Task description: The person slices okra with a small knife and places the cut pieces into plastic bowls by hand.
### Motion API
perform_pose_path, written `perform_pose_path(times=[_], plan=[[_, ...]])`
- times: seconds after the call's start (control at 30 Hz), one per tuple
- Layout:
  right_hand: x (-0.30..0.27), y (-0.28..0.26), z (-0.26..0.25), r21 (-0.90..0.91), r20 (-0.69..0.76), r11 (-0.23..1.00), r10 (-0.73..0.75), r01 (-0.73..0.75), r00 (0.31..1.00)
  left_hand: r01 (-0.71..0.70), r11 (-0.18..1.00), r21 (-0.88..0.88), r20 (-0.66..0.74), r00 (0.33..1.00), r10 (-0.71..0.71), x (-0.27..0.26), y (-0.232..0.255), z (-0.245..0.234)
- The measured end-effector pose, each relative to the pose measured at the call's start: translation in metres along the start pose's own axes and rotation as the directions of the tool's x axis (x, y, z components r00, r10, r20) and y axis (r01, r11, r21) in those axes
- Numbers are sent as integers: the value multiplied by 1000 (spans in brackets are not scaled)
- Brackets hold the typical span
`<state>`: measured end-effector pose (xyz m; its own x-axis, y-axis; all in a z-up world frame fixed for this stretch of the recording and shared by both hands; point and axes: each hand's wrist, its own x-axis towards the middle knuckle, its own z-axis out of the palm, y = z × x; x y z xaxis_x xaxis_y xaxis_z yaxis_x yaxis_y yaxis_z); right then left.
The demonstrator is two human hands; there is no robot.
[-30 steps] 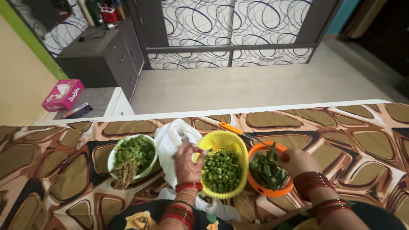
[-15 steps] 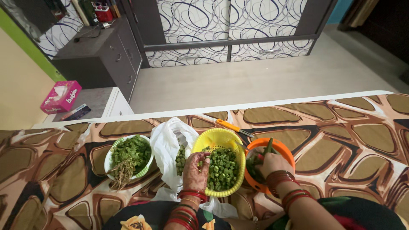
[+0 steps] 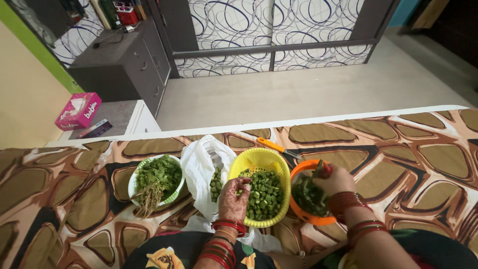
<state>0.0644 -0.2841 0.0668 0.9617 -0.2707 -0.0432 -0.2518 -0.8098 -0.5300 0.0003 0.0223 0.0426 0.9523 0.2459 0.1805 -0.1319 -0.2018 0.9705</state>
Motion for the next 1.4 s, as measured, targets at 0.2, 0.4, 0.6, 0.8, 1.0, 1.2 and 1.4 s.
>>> perform_pose_path(times=[0.2,0.4,0.6,0.8,1.0,1.2,1.4], plan=[[-19,-31,-6,574,139,818,-150,44,979,177,921,-347,209,972,-108,3,-21,21],[-51,-73,39,826,298,564,-425,-8,855,271,805,-528,227,958,-173,-1,-47,38],[-67,-80,62,780,477,507,-107,-365,872,337,819,-464,244,938,-248,0,-51,26],[-75,-89,61,773,419,580,-163,-257,893,325,725,-608,307,938,-163,4,-51,29],[-68,-89,39,854,441,395,-207,-337,874,482,523,-703,231,851,-472,7,-33,10],[-74,-81,40,792,519,468,-176,-393,836,521,443,-729,336,837,-431,12,-22,-3],[-88,-85,62,815,536,481,-411,-324,737,638,294,-712,502,754,-423,9,-27,-6]])
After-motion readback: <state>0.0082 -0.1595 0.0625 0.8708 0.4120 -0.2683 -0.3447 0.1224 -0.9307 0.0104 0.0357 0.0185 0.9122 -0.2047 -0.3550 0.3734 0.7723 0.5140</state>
